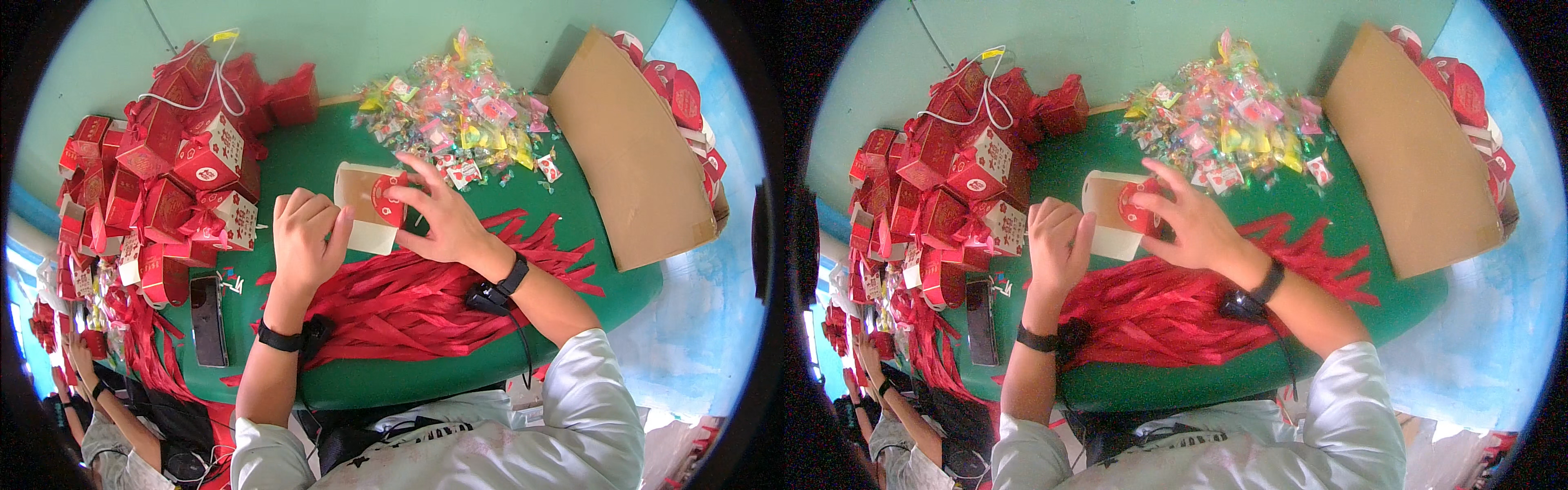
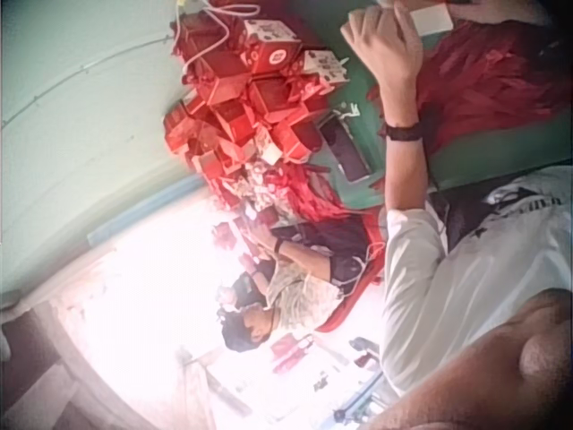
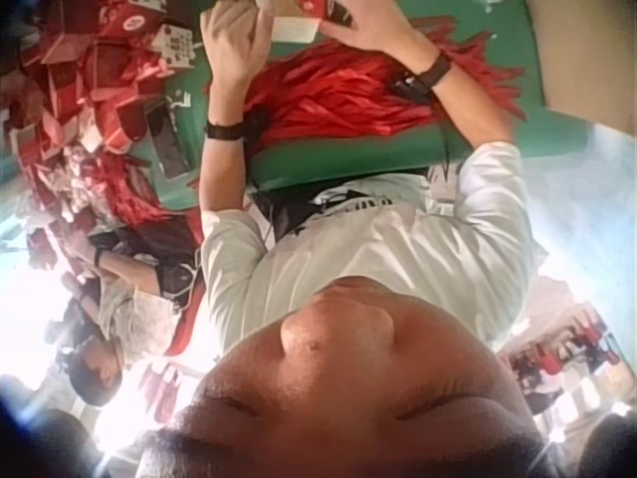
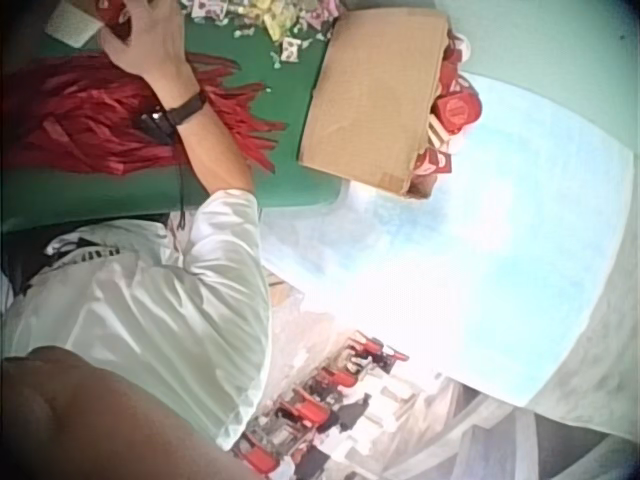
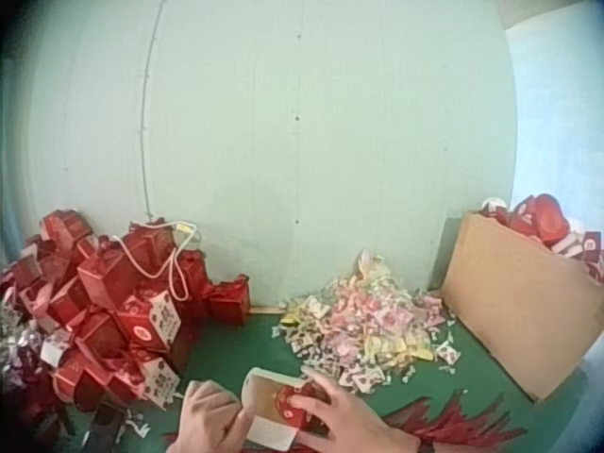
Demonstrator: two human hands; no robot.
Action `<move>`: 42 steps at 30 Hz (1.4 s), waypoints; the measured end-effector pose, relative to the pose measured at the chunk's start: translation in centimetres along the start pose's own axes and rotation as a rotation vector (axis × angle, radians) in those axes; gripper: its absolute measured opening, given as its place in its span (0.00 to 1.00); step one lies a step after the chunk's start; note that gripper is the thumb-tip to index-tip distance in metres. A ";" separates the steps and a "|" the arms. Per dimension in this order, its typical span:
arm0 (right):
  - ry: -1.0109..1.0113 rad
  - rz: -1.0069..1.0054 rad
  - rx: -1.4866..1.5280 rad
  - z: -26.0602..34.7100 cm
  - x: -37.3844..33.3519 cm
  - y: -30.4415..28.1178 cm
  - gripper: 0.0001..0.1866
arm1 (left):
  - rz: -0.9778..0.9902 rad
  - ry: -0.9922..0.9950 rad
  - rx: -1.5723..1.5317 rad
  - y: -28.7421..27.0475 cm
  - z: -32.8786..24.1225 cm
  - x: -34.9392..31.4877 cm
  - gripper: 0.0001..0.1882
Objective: The person assembles small red gift boxes by folding flat pieces, placing wrapped candies inside, and tying red ribbons around them. The person repeats this process for multiple boxes, placing finished units on a pile to the left.
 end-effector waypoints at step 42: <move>0.226 -0.271 0.100 -0.2 0.5 -1.0 0.12 | 0.268 -0.109 0.066 0.9 0.0 0.2 0.52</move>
Point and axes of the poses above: each hand's wrist, its own x-axis towards the middle knuckle, its own y-axis out of the palm, z = x × y, the point moved 5 cm from there along x, towards the middle knuckle, and after that the axes turned 11 degrees about -z, right-handed, at the moved point
